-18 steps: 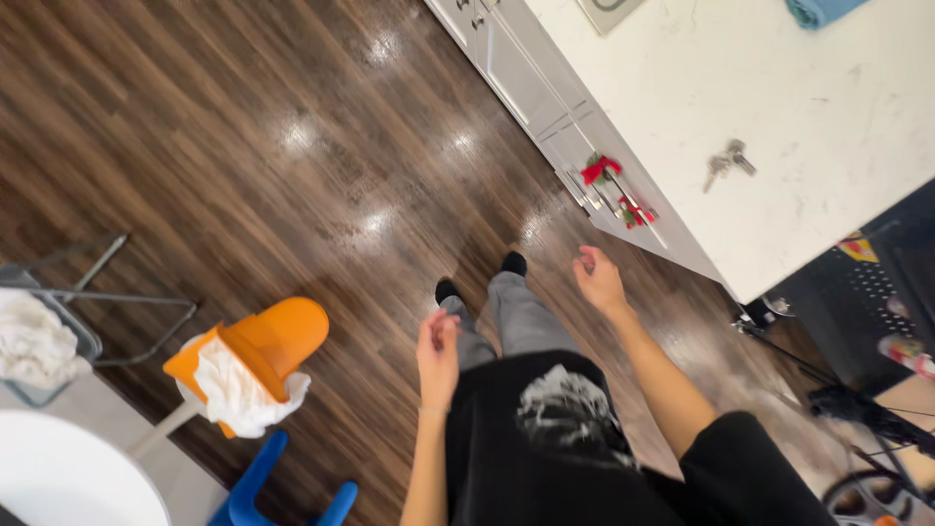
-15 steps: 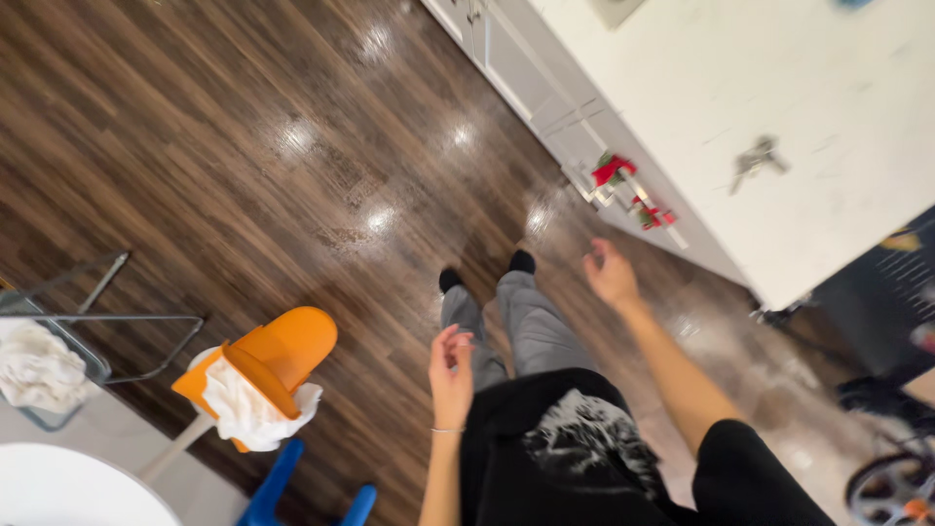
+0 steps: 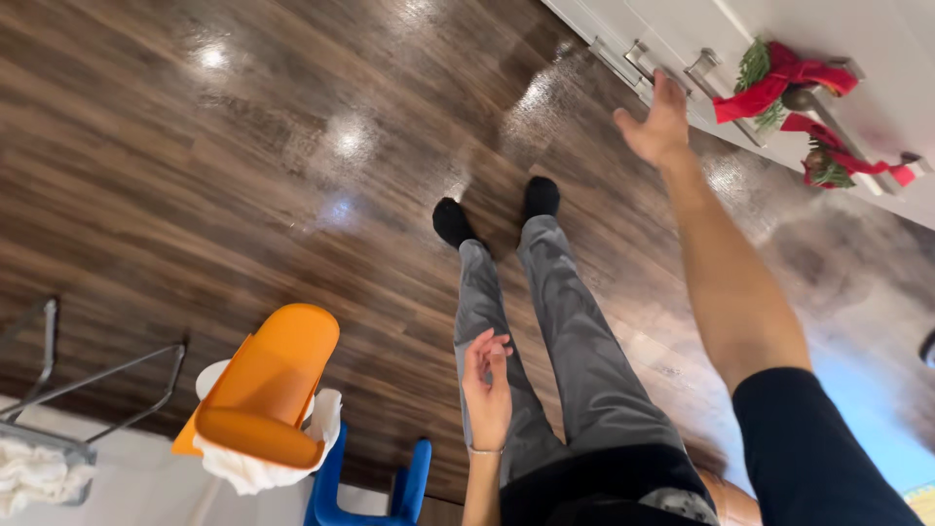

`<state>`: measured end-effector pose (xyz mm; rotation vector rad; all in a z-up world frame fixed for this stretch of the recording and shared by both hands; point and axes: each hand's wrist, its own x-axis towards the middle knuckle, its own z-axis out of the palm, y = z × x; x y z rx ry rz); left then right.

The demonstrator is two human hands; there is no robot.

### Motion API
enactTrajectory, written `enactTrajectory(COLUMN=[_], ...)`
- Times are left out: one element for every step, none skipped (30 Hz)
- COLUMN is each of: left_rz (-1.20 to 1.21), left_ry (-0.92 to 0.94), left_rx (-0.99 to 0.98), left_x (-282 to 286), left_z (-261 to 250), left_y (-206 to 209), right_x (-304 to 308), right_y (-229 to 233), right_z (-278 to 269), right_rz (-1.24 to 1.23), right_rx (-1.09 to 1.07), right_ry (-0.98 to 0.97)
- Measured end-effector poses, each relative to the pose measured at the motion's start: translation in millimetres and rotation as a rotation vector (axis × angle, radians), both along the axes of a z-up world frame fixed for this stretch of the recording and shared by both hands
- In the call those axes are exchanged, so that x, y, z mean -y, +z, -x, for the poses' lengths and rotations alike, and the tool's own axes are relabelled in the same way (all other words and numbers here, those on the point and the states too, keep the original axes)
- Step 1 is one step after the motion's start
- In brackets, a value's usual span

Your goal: The person retrieves a dark bag and a white garment from a drawer and a chair, spreads the garment out, and places it inside the bag.

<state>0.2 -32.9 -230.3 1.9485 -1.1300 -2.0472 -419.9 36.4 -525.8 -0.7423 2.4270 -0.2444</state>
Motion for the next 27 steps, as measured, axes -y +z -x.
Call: enactTrajectory(left_rz=[-0.014,-0.007,0.007,-0.002,-0.012,-0.021,-0.005,-0.002,-0.007,0.001,-0.014,-0.029,-0.033,-0.029,-0.028,-0.035,-0.047,-0.059,-0.061,-0.043,-0.029,-0.034,-0.032,-0.030,-0.031,-0.046,-0.059], left_ry=[-0.006,-0.020,-0.038,-0.047,-0.049,-0.052,-0.048,-0.054,-0.069,-0.072,-0.090,-0.108,-0.110,-0.115,-0.120,-0.123,-0.143,-0.163,-0.163,-0.160,-0.158,-0.160,-0.157,-0.154,-0.153,-0.134,-0.115], left_rx=[0.003,-0.006,-0.018,-0.019,-0.018,-0.018,-0.030,-0.009,0.013,0.002,0.031,0.061,0.064,0.052,0.037,0.036,0.038,0.040,0.042,0.018,-0.005,-0.003,-0.009,-0.016,-0.014,-0.018,-0.021], left_x=[-2.6,-5.0,-5.9,-7.5,-6.9,-5.3,-2.1,1.8,5.6,8.7,10.5,12.6,13.1,13.4,12.6,11.4,11.2,10.8,9.6,8.0,5.7,3.8,2.0,0.0,-2.5,-5.5,-8.0], left_z=[-1.7,-4.1,-6.5,-9.5,-9.0,-8.8,-6.9,-5.3,-1.8,5.1,7.1,9.9,14.0,18.2,22.8,26.7,31.8,36.4,39.5,42.7,44.6,45.0,45.7,45.5,44.3,42.3,39.5], left_y=[-5.1,-8.4,-11.6,-10.0,-11.1,-9.3,-8.1,-4.9,-2.8,-4.0,0.8,3.0,4.2,4.2,4.5,5.7,4.4,3.1,2.6,0.8,-0.2,-1.2,-3.5,-5.5,-6.8,-7.5,-8.0], right_x=[3.3,7.4,13.3,18.4,28.6,33.4,39.8,45.3,45.3,46.6,47.2,49.4,51.2,53.2,50.6,45.5,42.8,38.0,31.9,24.2,15.7,10.9,6.8,2.2,-0.6,-3.1,-4.9], right_y=[7.1,18.1,30.5,44.9,56.0,68.7,77.2,82.9,89.6,94.2,98.4,101.9,105.9,108.3,111.3,113.3,111.1,107.6,103.3,99.3,96.1,92.5,89.8,89.4,89.5,90.4,92.3], right_z=[-6.7,-14.8,-21.3,-25.7,-23.1,-22.3,-25.7,-32.7,-35.1,-33.0,-41.0,-50.5,-58.7,-66.2,-73.8,-87.9,-104.0,-117.6,-131.3,-142.8,-155.1,-170.5,-183.8,-196.7,-210.0,-221.1,-230.8], right_rz=[-0.014,-0.022,-0.025,-0.034,-0.124,-0.212,-0.196,-0.171,-0.154,-0.147,-0.167,-0.187,-0.191,-0.277,-0.364,-0.370,-0.266,-0.162,-0.175,-0.189,-0.193,-0.240,-0.283,-0.285,-0.210,-0.134,-0.134], right_rx=[0.003,-0.044,-0.095,-0.096,0.004,0.106,0.094,0.077,0.062,0.050,0.085,0.119,0.122,0.231,0.338,0.338,0.287,0.235,0.272,0.308,0.311,0.366,0.420,0.421,0.411,0.401,0.404], right_ry=[-0.006,0.009,0.020,0.012,-0.054,-0.118,-0.114,-0.054,-0.003,-0.006,-0.005,-0.005,-0.007,-0.063,-0.120,-0.124,-0.079,-0.034,-0.038,-0.041,-0.043,-0.040,-0.033,-0.032,0.003,0.038,0.040])
